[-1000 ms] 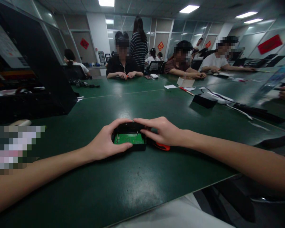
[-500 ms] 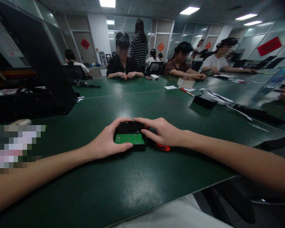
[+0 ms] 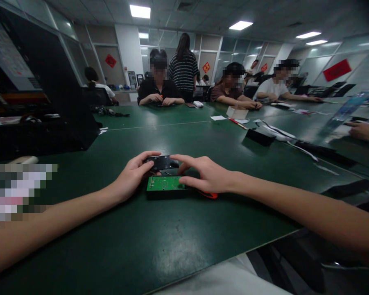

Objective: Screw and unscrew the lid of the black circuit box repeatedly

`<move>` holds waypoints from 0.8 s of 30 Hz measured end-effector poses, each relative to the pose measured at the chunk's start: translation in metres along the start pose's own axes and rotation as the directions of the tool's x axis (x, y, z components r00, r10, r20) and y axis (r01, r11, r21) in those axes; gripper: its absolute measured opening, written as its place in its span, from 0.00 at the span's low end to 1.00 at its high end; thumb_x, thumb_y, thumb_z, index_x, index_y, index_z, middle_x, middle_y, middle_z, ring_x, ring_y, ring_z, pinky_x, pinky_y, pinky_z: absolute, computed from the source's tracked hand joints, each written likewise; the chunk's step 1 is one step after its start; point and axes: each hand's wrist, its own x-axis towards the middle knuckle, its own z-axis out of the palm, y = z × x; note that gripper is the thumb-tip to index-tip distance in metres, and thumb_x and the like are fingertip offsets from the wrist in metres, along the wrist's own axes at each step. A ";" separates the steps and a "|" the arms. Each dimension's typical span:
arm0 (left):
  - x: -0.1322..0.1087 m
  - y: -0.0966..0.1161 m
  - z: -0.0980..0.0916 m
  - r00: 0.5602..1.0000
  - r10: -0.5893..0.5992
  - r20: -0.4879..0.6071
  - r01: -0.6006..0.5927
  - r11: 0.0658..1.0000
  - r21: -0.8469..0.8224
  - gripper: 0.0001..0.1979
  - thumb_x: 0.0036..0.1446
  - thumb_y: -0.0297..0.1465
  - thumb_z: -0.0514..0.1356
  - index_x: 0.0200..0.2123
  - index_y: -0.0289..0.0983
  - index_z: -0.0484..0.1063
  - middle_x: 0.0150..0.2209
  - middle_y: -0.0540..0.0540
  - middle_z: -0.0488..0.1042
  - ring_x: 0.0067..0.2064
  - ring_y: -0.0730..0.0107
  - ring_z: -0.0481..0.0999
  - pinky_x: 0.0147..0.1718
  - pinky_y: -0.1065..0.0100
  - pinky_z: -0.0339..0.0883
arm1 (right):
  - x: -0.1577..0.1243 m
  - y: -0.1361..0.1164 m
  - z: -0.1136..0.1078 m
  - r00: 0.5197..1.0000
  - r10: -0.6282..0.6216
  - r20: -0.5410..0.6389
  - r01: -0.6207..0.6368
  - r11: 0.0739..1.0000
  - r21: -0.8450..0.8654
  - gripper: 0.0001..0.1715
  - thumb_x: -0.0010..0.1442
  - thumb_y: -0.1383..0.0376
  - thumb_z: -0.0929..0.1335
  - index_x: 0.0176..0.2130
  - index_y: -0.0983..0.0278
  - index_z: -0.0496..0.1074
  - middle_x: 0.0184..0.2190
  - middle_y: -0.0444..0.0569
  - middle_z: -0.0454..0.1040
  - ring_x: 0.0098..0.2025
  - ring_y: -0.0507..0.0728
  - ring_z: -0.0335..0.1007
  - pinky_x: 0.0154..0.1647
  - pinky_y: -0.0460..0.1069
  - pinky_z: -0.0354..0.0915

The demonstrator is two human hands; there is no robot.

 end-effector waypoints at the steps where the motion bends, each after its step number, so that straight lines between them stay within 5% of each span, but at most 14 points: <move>1: 0.001 0.000 0.000 0.999 -0.027 -0.029 0.026 0.998 -0.061 0.19 0.58 0.31 0.63 0.53 0.37 0.73 0.41 0.45 0.78 0.35 0.67 0.78 0.36 0.67 0.73 | 0.001 -0.003 0.000 1.000 -0.007 0.015 0.007 1.000 -0.005 0.38 0.67 0.54 0.67 0.68 0.69 0.56 0.44 0.53 0.79 0.44 0.56 0.77 0.48 0.51 0.69; 7: 0.004 0.005 0.002 0.987 -0.106 -0.120 0.081 0.976 -0.201 0.20 0.58 0.25 0.62 0.54 0.35 0.69 0.34 0.46 0.77 0.31 0.70 0.77 0.32 0.72 0.73 | 0.013 -0.028 0.007 0.995 -0.050 0.091 0.057 0.996 -0.067 0.39 0.64 0.52 0.69 0.66 0.69 0.60 0.58 0.60 0.72 0.57 0.61 0.72 0.57 0.54 0.67; 13: 0.004 0.003 0.001 0.991 -0.100 -0.091 0.081 0.979 -0.189 0.20 0.58 0.27 0.64 0.55 0.36 0.69 0.36 0.47 0.78 0.32 0.69 0.78 0.33 0.70 0.73 | 0.021 -0.048 0.000 0.999 -0.037 0.019 0.037 0.999 0.023 0.30 0.62 0.61 0.71 0.61 0.67 0.66 0.57 0.56 0.75 0.56 0.60 0.73 0.58 0.53 0.68; 16: 0.004 0.002 0.001 0.995 -0.082 -0.064 0.070 0.983 -0.167 0.17 0.58 0.27 0.64 0.51 0.35 0.73 0.38 0.46 0.78 0.33 0.70 0.78 0.33 0.71 0.72 | 0.009 -0.054 -0.035 0.993 0.025 -0.116 -0.028 0.999 -0.024 0.26 0.62 0.60 0.72 0.57 0.64 0.70 0.53 0.53 0.77 0.52 0.59 0.76 0.55 0.52 0.71; 19: 0.003 0.002 0.001 0.996 -0.085 -0.019 0.081 0.987 -0.142 0.17 0.59 0.26 0.63 0.51 0.34 0.75 0.36 0.45 0.78 0.30 0.72 0.76 0.32 0.71 0.71 | -0.028 -0.039 -0.087 0.950 0.160 -0.267 -0.221 0.951 -0.215 0.26 0.61 0.57 0.72 0.57 0.62 0.72 0.54 0.55 0.77 0.53 0.61 0.76 0.52 0.53 0.71; 22: 0.001 0.003 0.001 0.995 -0.096 0.010 0.097 0.985 -0.140 0.19 0.60 0.26 0.61 0.55 0.33 0.74 0.33 0.44 0.79 0.30 0.70 0.76 0.34 0.68 0.71 | -0.089 0.000 -0.138 0.873 0.289 -0.392 -0.446 0.799 -0.404 0.27 0.60 0.54 0.72 0.55 0.62 0.75 0.48 0.58 0.79 0.46 0.62 0.78 0.43 0.54 0.71; 24: 0.001 0.004 0.002 0.994 -0.103 0.020 0.105 0.985 -0.140 0.20 0.61 0.24 0.58 0.56 0.31 0.72 0.32 0.43 0.79 0.31 0.69 0.76 0.35 0.68 0.71 | -0.132 0.031 -0.163 0.766 0.441 -0.467 -0.638 0.605 -0.476 0.30 0.55 0.48 0.72 0.52 0.62 0.77 0.43 0.58 0.81 0.39 0.63 0.79 0.34 0.54 0.68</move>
